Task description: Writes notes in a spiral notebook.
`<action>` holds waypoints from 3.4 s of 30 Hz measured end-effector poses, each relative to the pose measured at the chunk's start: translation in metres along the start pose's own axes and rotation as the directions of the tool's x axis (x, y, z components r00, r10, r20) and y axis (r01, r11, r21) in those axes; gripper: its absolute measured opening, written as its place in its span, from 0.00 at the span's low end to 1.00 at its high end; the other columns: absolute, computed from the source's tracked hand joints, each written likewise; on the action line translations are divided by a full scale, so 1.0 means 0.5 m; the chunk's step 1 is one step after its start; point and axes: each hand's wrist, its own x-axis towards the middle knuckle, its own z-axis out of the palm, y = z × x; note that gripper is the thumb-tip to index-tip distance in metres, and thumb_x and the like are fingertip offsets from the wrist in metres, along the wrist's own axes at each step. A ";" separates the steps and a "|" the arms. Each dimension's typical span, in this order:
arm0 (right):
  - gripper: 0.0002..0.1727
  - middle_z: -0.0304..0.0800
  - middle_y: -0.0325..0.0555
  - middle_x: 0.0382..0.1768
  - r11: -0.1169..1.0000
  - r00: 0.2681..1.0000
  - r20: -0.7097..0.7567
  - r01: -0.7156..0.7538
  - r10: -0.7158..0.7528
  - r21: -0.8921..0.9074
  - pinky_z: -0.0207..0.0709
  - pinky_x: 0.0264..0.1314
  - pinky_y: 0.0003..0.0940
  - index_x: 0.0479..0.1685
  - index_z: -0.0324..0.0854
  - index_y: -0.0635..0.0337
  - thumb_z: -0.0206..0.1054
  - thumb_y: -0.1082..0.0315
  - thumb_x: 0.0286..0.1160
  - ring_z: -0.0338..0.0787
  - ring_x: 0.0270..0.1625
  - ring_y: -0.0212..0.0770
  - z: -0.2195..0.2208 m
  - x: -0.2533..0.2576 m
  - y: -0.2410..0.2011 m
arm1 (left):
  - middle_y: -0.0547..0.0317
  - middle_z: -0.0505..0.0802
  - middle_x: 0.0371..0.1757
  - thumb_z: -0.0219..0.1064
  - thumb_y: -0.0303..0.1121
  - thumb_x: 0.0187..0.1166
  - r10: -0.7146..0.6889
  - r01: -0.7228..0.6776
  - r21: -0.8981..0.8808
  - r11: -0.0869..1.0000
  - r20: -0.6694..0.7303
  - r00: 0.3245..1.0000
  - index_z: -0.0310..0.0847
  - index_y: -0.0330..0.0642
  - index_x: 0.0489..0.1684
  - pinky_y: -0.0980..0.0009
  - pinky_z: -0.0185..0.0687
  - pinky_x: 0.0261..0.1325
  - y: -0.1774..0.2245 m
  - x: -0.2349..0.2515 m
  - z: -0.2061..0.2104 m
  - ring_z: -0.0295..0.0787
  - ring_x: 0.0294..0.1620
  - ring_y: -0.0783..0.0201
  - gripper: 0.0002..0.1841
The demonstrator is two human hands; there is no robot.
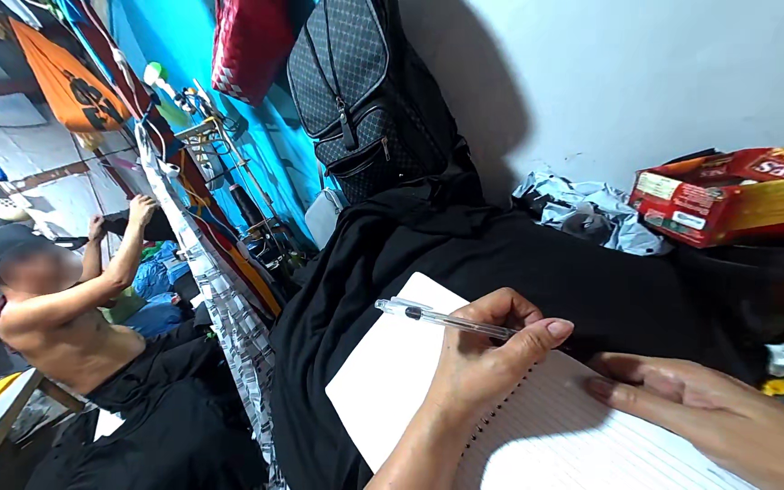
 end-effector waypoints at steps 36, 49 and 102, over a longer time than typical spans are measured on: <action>0.11 0.89 0.36 0.26 0.991 0.997 0.067 -0.038 0.030 0.126 0.77 0.31 0.22 0.43 0.89 0.55 0.60 0.66 0.88 0.86 0.29 0.27 -0.003 -0.007 -0.014 | 0.69 0.71 0.13 0.61 0.17 0.65 0.057 -0.052 0.397 0.916 0.000 0.998 0.67 0.48 0.16 0.87 0.57 0.12 0.001 0.006 0.003 0.61 0.09 0.79 0.15; 0.12 0.87 0.36 0.27 0.993 0.996 0.060 -0.072 0.067 0.089 0.76 0.32 0.24 0.41 0.88 0.54 0.59 0.65 0.89 0.85 0.30 0.28 -0.003 -0.008 -0.021 | 0.74 0.70 0.12 0.62 0.17 0.65 0.088 -0.100 0.494 0.864 0.048 0.995 0.65 0.51 0.14 0.88 0.54 0.14 -0.003 0.008 0.006 0.61 0.11 0.82 0.16; 0.12 0.87 0.34 0.26 0.998 0.999 0.035 -0.031 0.029 0.062 0.75 0.31 0.23 0.39 0.89 0.51 0.60 0.65 0.88 0.85 0.30 0.27 -0.001 -0.007 -0.014 | 0.71 0.70 0.12 0.60 0.17 0.66 0.060 -0.096 0.440 0.893 0.095 0.994 0.65 0.50 0.16 0.88 0.53 0.13 0.003 0.004 0.008 0.59 0.10 0.80 0.15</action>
